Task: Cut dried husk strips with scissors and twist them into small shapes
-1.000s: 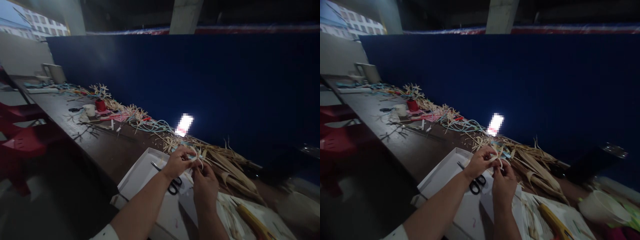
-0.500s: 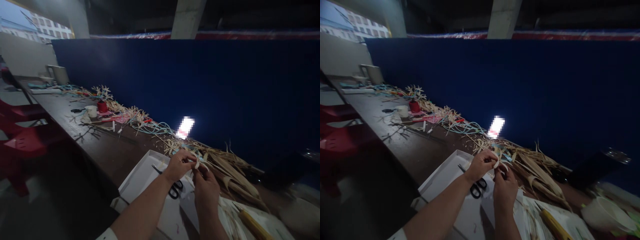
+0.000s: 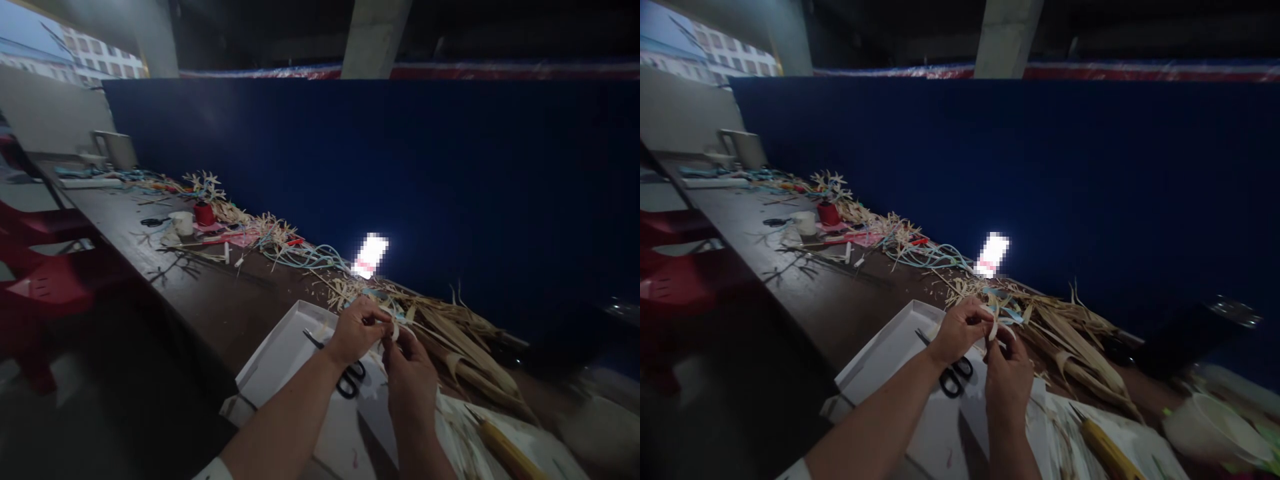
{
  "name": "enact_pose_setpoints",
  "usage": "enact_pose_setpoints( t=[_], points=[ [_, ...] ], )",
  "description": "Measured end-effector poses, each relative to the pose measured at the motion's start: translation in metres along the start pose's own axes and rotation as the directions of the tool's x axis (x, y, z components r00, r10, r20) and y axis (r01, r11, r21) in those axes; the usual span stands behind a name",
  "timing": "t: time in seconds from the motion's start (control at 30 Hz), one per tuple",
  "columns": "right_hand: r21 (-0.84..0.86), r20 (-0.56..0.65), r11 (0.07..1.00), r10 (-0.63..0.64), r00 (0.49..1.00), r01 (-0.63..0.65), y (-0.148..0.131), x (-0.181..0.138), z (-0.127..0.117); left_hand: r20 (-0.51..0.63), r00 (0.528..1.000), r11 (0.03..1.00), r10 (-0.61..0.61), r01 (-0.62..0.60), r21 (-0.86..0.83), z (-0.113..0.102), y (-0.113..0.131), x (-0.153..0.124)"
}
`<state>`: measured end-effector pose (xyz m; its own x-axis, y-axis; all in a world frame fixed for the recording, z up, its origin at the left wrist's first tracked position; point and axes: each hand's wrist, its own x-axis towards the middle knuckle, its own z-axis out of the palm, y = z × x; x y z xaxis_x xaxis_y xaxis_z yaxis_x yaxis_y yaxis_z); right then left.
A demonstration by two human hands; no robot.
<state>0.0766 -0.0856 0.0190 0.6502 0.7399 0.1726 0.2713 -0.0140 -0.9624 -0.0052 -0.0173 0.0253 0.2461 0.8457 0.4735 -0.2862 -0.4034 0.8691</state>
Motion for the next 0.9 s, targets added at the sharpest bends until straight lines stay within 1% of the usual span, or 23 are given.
enact_pose_setpoints(
  t=[0.17, 0.3, 0.53, 0.7, 0.8, 0.9],
  points=[
    [0.003, 0.008, 1.000, 0.002, 1.000, -0.002, -0.0021, -0.0017, -0.0005, -0.006, 1.000, 1.000, -0.012, 0.012, -0.008, 0.0003, -0.0002, 0.0003],
    [0.017, 0.003, 1.000, -0.002, 1.000, 0.002, -0.0018, -0.0008, -0.0002, -0.008, 1.000, 1.000, 0.007, -0.007, -0.019, 0.0006, -0.0034, 0.0008],
    [-0.022, -0.004, 0.999, -0.036, 0.999, 0.036, 0.0007, 0.0008, -0.0002, -0.007, 1.000, 0.998, 0.022, -0.022, 0.057, -0.0001, -0.0008, 0.0013],
    [0.046, 0.005, 0.998, -0.033, 0.999, 0.033, 0.0056, 0.0026, 0.0012, -0.011, 0.998, 0.994, 0.066, -0.065, 0.092, -0.0008, 0.0029, 0.0015],
    [0.068, -0.006, 0.997, -0.028, 1.000, 0.028, 0.0054, 0.0021, 0.0018, -0.014, 0.996, 0.993, 0.083, -0.082, 0.081, -0.0002, 0.0013, 0.0013],
    [0.041, -0.035, 0.999, -0.025, 0.999, 0.027, 0.0022, 0.0008, 0.0020, 0.004, 0.998, 0.998, 0.055, -0.055, 0.037, 0.0012, -0.0043, 0.0004]
  ],
)
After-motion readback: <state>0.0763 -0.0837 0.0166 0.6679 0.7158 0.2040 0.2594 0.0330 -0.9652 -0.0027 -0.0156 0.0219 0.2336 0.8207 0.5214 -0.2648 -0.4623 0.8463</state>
